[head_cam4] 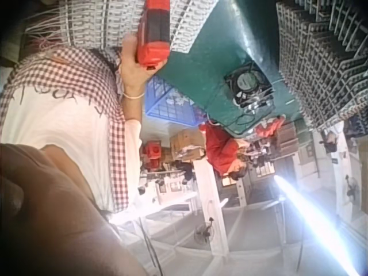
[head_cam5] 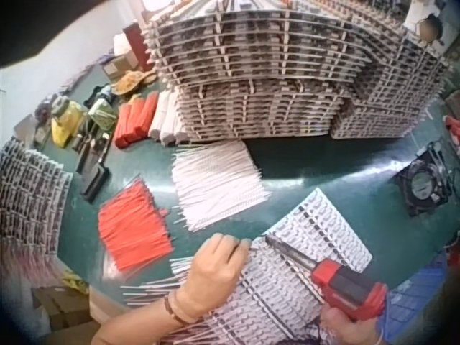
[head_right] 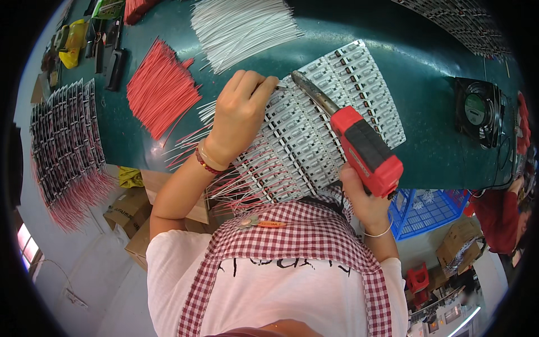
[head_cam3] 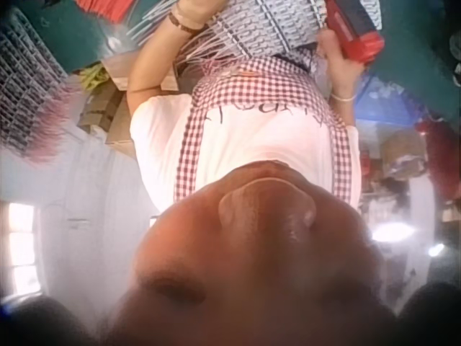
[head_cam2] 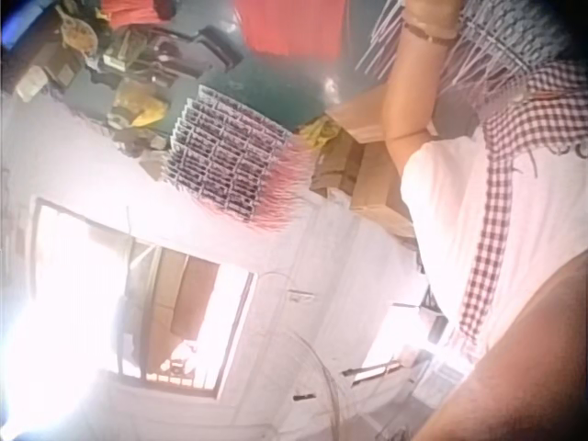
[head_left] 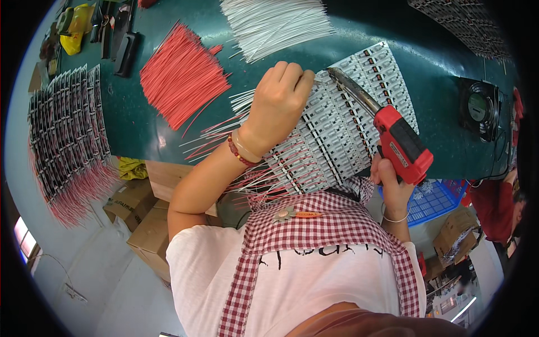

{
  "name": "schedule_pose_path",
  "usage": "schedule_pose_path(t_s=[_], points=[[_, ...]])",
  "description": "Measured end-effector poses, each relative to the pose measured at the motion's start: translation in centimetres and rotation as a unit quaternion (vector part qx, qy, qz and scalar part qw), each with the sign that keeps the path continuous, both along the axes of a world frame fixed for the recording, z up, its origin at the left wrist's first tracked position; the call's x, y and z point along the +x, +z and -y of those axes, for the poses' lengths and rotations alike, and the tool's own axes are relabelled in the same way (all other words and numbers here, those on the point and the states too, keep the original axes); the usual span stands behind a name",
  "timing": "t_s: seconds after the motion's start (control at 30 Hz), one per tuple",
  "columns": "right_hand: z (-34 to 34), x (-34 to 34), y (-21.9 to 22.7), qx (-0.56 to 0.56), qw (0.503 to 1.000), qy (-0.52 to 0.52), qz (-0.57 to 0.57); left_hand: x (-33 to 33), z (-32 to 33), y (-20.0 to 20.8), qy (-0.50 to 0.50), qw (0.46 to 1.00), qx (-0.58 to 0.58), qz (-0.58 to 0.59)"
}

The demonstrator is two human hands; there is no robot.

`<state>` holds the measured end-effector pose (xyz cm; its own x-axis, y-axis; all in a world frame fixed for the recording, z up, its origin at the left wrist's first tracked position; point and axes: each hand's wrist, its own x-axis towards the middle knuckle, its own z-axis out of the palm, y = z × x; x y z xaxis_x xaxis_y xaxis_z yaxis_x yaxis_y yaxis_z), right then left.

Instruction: The person assembles LED strips by inserting wires into connectors and then soldering them with a soldering gun.

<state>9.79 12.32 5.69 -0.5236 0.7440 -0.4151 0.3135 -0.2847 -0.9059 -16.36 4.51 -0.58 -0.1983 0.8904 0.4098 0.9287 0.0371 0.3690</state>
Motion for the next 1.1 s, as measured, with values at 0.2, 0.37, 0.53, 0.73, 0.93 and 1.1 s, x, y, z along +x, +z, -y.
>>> schedule_pose_path(t_s=[0.2,0.37,0.53,0.73,0.93,1.1], points=[[0.2,0.1,0.1,0.009,1.0,0.006,0.005,0.2,-0.2,0.6,0.013,1.0,-0.009,0.001],[0.5,0.5,-0.1,0.028,0.999,0.027,-0.005,0.0,-0.2,0.5,0.026,0.999,-0.003,0.039],[0.2,0.1,0.5,0.0,0.999,0.003,-0.035,-0.7,0.1,0.8,0.069,0.997,0.028,0.028],[0.2,0.6,0.2,-0.011,0.999,0.012,-0.03,0.9,0.1,1.5,-0.014,1.0,0.007,0.026],[0.3,1.4,-0.3,-0.03,0.999,0.02,-0.008,1.1,0.1,1.5,-0.01,0.999,-0.022,0.025],[0.0,2.1,-1.0,-0.007,0.998,0.054,-0.009,1.3,-0.1,1.5,-0.008,0.999,-0.028,0.013]])
